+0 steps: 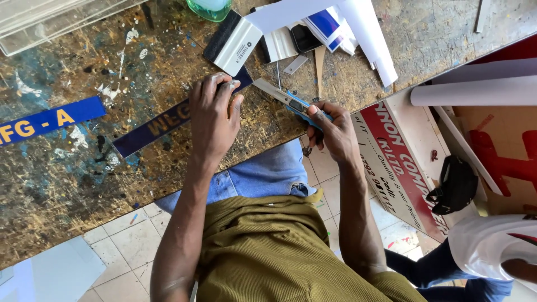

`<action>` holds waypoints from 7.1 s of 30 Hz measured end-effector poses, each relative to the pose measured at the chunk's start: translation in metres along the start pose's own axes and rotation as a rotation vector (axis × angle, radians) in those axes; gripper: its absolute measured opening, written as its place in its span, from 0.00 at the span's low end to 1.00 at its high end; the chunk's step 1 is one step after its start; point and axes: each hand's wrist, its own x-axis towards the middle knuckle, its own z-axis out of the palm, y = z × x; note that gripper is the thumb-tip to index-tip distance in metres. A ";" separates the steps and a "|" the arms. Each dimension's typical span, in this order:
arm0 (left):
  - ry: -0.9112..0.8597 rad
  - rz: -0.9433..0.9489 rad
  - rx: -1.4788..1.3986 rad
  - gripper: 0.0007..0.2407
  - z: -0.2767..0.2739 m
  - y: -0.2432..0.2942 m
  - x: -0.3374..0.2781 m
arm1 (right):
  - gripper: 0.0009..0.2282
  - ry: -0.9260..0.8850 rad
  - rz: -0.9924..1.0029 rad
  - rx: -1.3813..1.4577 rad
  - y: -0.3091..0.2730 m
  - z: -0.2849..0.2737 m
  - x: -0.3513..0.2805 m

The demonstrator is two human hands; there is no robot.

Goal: Cleaning a small plastic strip and applying vinyl lettering to create a sign component.

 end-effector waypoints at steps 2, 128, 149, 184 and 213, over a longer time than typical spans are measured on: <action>-0.002 0.009 0.020 0.07 0.003 -0.003 0.001 | 0.13 -0.010 -0.018 0.018 0.004 -0.001 0.001; 0.374 -0.280 0.314 0.23 -0.162 -0.182 -0.109 | 0.15 -0.231 -0.121 0.471 -0.010 0.116 -0.005; 0.984 -0.760 -0.704 0.10 -0.157 -0.133 -0.125 | 0.18 -0.443 -0.276 0.294 -0.024 0.372 0.122; 0.197 -0.680 -0.949 0.13 -0.084 -0.018 -0.058 | 0.08 -0.291 -0.246 -0.237 -0.063 0.188 0.043; 0.039 -0.396 -0.893 0.10 -0.124 -0.003 -0.070 | 0.12 -0.173 -0.247 -0.174 -0.026 0.159 0.001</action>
